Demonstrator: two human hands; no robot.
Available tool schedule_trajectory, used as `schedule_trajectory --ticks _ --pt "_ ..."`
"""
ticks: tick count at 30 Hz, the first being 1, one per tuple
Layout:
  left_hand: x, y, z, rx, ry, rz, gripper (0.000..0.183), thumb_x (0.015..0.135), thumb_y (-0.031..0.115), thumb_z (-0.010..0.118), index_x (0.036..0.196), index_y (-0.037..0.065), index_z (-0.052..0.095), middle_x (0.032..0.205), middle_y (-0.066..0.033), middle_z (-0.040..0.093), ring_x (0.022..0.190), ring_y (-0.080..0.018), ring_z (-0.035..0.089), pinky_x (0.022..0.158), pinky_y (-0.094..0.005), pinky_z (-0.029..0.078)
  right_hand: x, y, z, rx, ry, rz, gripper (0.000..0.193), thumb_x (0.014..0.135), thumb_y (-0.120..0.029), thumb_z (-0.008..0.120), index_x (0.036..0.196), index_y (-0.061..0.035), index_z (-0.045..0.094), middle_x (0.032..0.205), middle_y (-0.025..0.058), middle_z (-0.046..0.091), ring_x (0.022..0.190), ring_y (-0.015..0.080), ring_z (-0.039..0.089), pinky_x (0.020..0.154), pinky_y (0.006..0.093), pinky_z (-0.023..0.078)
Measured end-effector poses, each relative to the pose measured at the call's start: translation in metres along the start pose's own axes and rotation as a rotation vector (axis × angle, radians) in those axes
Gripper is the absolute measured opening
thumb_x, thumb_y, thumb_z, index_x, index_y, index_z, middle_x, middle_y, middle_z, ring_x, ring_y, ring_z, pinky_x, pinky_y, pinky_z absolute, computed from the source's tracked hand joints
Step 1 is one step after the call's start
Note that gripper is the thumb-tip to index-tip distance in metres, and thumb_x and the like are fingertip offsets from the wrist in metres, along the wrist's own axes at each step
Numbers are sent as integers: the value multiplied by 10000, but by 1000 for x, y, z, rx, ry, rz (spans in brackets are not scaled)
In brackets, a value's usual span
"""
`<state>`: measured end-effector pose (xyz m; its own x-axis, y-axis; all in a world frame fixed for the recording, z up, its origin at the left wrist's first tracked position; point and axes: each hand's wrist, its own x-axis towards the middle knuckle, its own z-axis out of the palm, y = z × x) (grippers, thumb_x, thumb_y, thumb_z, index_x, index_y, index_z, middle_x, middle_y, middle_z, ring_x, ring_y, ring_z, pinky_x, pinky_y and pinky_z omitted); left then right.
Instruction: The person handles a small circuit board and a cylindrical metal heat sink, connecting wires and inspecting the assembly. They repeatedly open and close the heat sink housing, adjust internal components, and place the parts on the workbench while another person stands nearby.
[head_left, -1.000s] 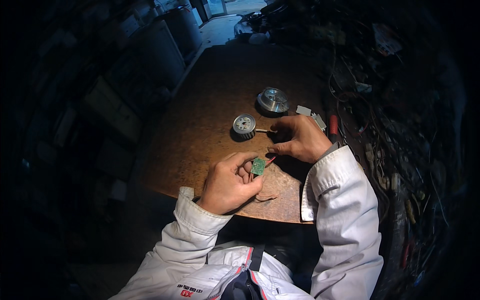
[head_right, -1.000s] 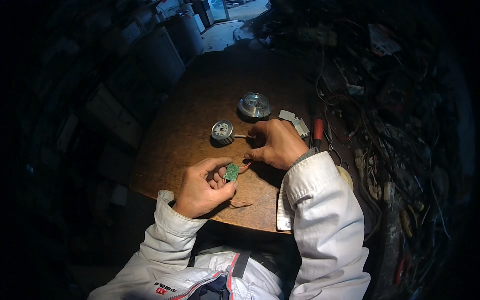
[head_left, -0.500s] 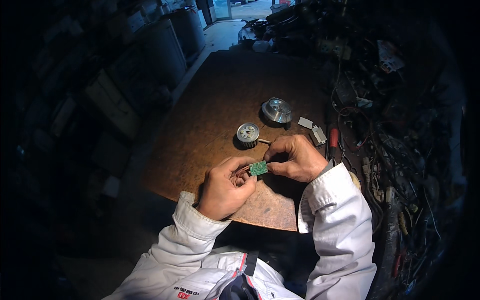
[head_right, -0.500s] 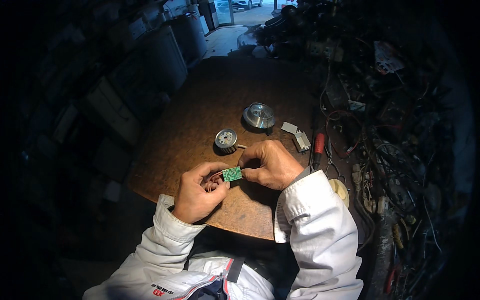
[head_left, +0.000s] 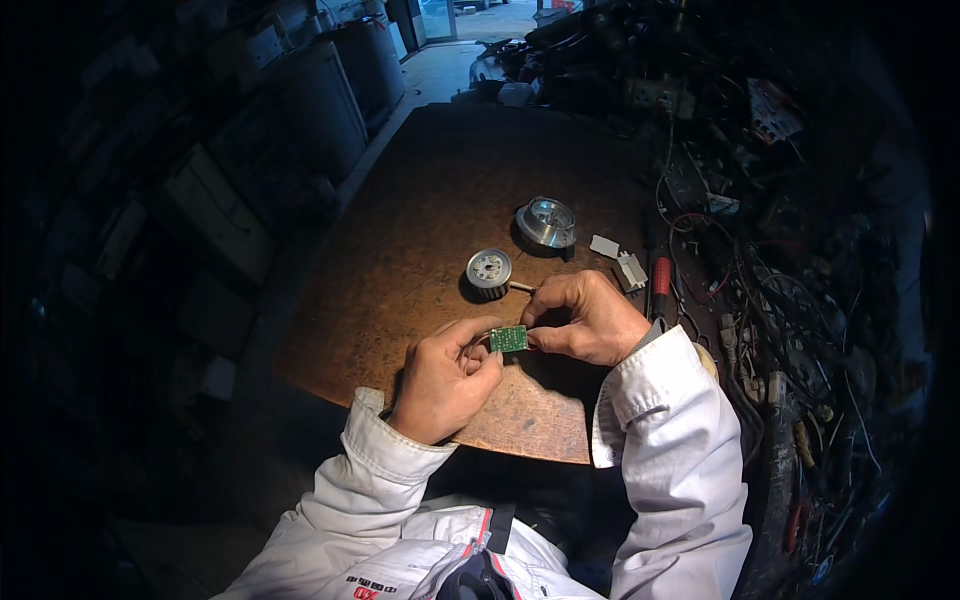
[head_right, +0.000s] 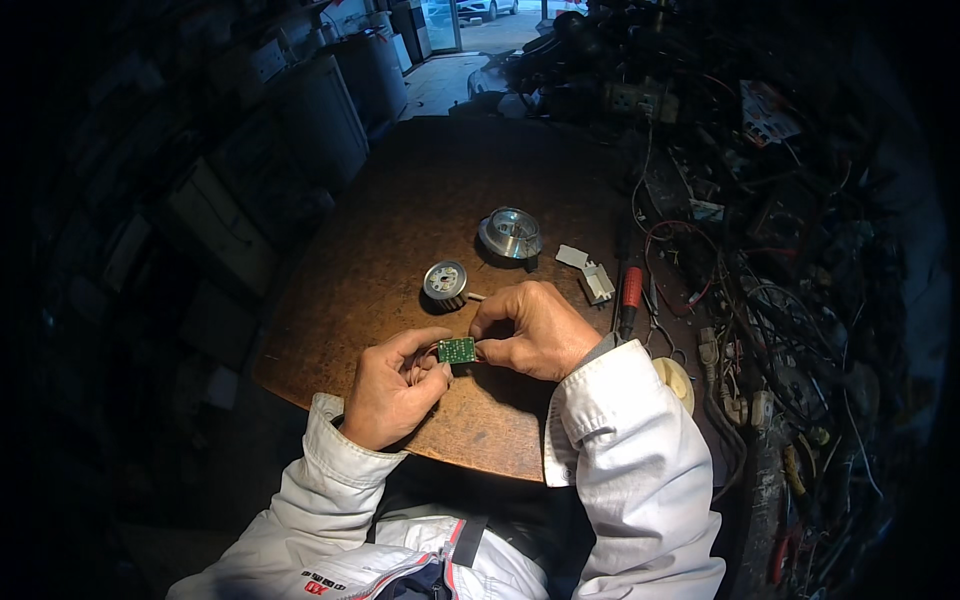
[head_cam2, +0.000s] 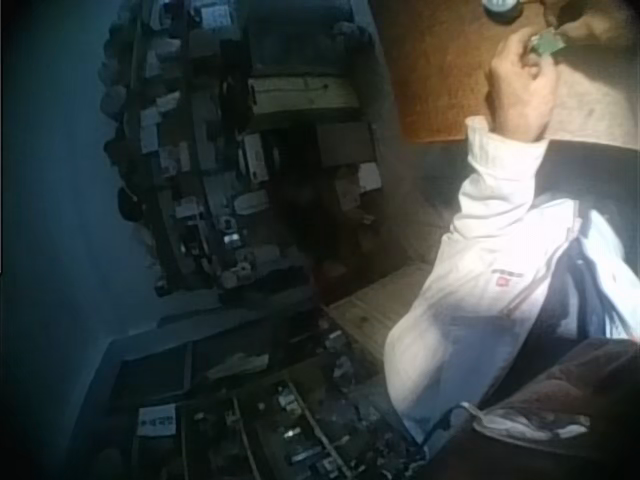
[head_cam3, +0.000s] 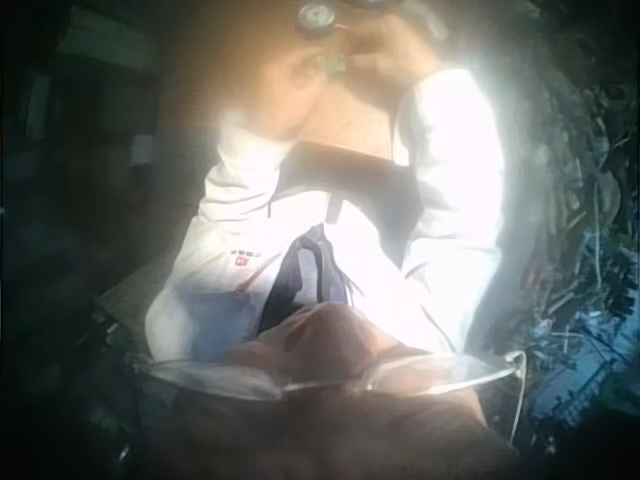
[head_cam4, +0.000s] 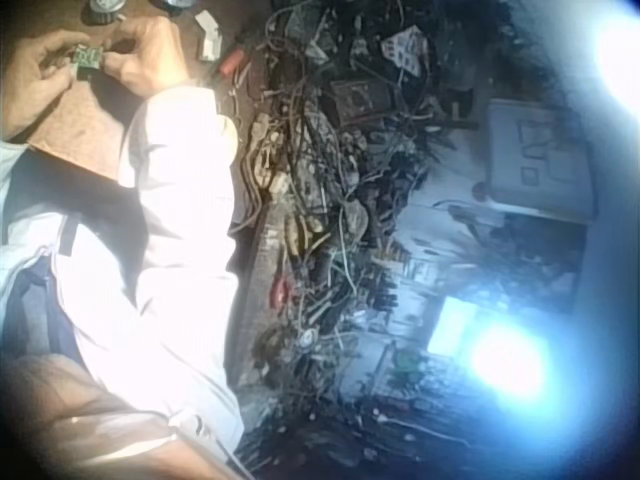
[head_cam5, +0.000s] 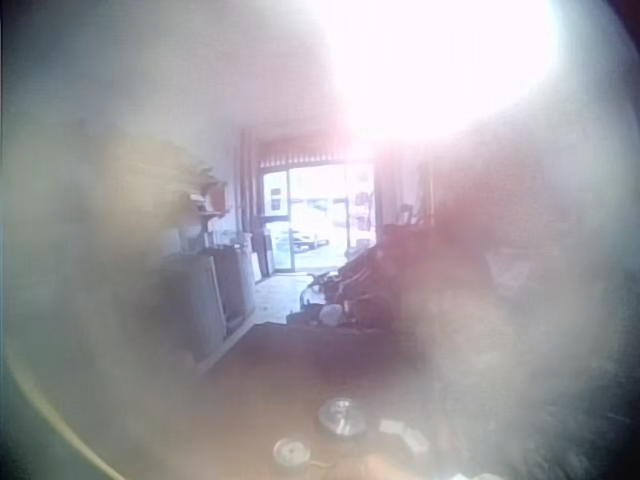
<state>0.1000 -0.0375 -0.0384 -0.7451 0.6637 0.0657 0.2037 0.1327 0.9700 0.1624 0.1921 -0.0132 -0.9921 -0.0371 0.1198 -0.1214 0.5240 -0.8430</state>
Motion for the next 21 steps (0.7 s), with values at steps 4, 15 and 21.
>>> schedule_trajectory --ticks 4,15,21 --pt "0 6 0 46 11 -9 322 958 -55 693 1278 -86 678 934 -31 695 761 -22 614 656 -183 501 -1 -6 -3 50 -54 123 182 853 -39 816 1016 36 788 922 94 775 848 177 739 780 318 598" --pt "2 -6 2 189 144 212 225 866 -103 724 1072 -22 683 1052 -129 746 910 -188 758 751 -297 614 -2 -4 1 176 -92 95 245 816 -73 823 1021 45 758 886 125 777 806 210 746 738 341 599" --pt "1 0 2 211 150 241 215 846 -124 703 1034 -23 680 1048 -144 744 916 -228 775 757 -322 636 -3 -3 1 181 -115 112 255 815 -55 837 1036 46 757 902 126 781 818 213 748 746 344 603"
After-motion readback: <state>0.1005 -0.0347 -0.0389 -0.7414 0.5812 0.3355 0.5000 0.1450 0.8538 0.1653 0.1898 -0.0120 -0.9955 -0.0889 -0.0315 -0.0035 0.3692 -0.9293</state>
